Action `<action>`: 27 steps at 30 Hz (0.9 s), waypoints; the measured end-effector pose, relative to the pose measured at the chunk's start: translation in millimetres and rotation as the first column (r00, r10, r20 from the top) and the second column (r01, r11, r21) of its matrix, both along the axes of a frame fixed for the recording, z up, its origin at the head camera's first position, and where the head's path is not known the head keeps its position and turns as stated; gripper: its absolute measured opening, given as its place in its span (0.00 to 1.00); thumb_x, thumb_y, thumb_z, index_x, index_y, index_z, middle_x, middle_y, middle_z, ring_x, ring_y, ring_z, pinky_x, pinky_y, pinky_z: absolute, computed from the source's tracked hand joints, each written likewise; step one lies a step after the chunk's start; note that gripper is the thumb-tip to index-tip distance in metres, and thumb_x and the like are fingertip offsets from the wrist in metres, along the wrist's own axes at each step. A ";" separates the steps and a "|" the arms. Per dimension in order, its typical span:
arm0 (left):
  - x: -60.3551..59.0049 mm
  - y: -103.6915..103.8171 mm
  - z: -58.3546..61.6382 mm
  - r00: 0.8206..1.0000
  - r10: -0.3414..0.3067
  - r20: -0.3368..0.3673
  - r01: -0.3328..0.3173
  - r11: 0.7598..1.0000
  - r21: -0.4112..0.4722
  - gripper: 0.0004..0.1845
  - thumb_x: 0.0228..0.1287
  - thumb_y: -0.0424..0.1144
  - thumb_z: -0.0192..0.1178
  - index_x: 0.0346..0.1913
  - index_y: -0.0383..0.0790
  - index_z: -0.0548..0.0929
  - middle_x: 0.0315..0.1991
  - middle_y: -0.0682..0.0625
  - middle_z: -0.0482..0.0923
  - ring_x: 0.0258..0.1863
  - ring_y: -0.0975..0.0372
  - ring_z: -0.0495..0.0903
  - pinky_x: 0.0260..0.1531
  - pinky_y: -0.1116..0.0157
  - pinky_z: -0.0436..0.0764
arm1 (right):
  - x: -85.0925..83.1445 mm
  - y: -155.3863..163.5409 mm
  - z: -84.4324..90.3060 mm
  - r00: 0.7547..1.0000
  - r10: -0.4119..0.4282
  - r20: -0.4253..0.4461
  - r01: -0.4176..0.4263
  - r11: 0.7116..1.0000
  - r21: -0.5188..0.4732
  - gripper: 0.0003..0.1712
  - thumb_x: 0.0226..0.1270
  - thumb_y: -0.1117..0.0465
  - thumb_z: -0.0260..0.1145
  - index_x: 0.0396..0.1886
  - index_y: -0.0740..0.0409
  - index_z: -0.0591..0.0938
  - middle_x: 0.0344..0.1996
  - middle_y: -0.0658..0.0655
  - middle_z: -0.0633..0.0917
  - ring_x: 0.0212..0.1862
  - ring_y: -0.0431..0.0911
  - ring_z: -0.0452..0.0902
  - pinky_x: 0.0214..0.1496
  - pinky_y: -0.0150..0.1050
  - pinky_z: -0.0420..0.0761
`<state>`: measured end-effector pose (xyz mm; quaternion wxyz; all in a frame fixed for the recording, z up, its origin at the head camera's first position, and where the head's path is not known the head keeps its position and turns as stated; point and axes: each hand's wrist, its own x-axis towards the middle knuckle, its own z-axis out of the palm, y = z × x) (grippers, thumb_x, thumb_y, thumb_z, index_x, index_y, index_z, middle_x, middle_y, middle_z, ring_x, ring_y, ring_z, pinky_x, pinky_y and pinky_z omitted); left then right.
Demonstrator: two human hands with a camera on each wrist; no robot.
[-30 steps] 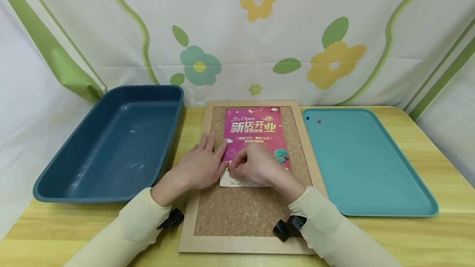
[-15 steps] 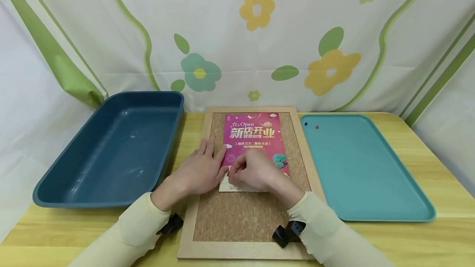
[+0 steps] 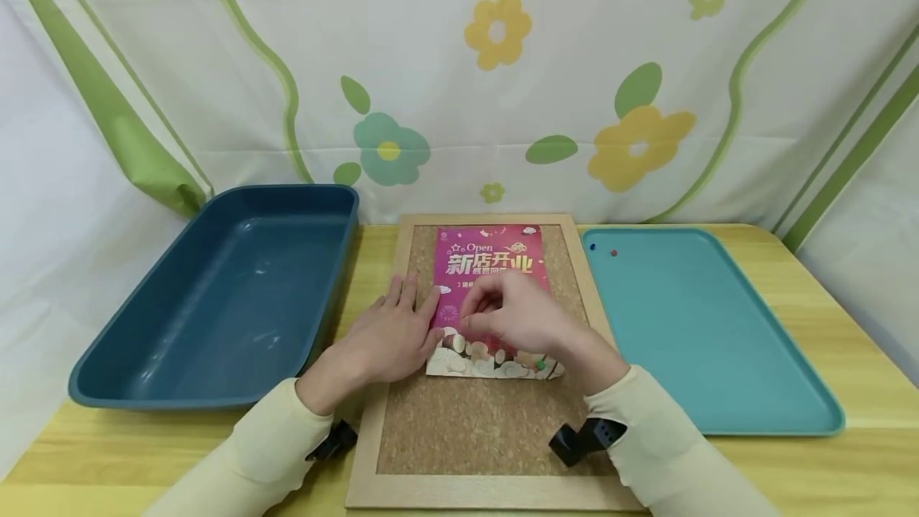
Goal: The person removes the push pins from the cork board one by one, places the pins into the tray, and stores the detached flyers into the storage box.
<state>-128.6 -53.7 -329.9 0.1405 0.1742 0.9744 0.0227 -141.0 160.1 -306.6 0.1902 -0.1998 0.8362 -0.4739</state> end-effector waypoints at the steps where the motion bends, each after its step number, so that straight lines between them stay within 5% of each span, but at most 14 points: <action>1: 0.0 0.2 -0.2 1.000 -0.001 0.001 0.001 1.000 0.001 0.37 0.85 0.57 0.45 0.86 0.43 0.55 0.86 0.30 0.46 0.86 0.37 0.45 0.81 0.41 0.62 | -0.9 3.6 2.4 1.000 -0.019 -0.015 0.019 1.000 -0.007 0.04 0.70 0.64 0.71 0.38 0.63 0.87 0.33 0.60 0.87 0.33 0.48 0.82 0.36 0.38 0.84; 8: 1.7 -0.1 0.0 1.000 0.002 -0.007 -0.002 1.000 0.009 0.36 0.85 0.55 0.46 0.86 0.42 0.56 0.86 0.31 0.48 0.87 0.38 0.46 0.81 0.42 0.63 | -11.2 30.4 11.6 0.987 -0.151 -0.062 0.150 0.988 -0.024 0.07 0.70 0.63 0.73 0.41 0.63 0.86 0.37 0.60 0.88 0.39 0.50 0.85 0.45 0.41 0.87; 19: 1.0 -1.3 -0.7 1.000 0.000 -0.007 0.001 1.000 0.014 0.37 0.85 0.55 0.46 0.86 0.41 0.56 0.86 0.31 0.47 0.86 0.38 0.47 0.81 0.43 0.63 | -23.3 59.4 14.6 0.967 -0.254 -0.029 0.255 0.966 0.039 0.19 0.75 0.55 0.71 0.56 0.64 0.87 0.45 0.55 0.89 0.41 0.47 0.82 0.41 0.41 0.83; 27: -1.1 -0.1 -0.8 1.000 0.004 0.012 -0.004 1.000 0.013 0.37 0.85 0.57 0.44 0.87 0.44 0.53 0.86 0.31 0.44 0.87 0.38 0.44 0.82 0.42 0.61 | -33.7 77.8 5.8 0.952 -0.298 -0.068 0.302 0.951 0.062 0.20 0.76 0.53 0.71 0.57 0.63 0.87 0.40 0.48 0.89 0.42 0.47 0.83 0.42 0.42 0.82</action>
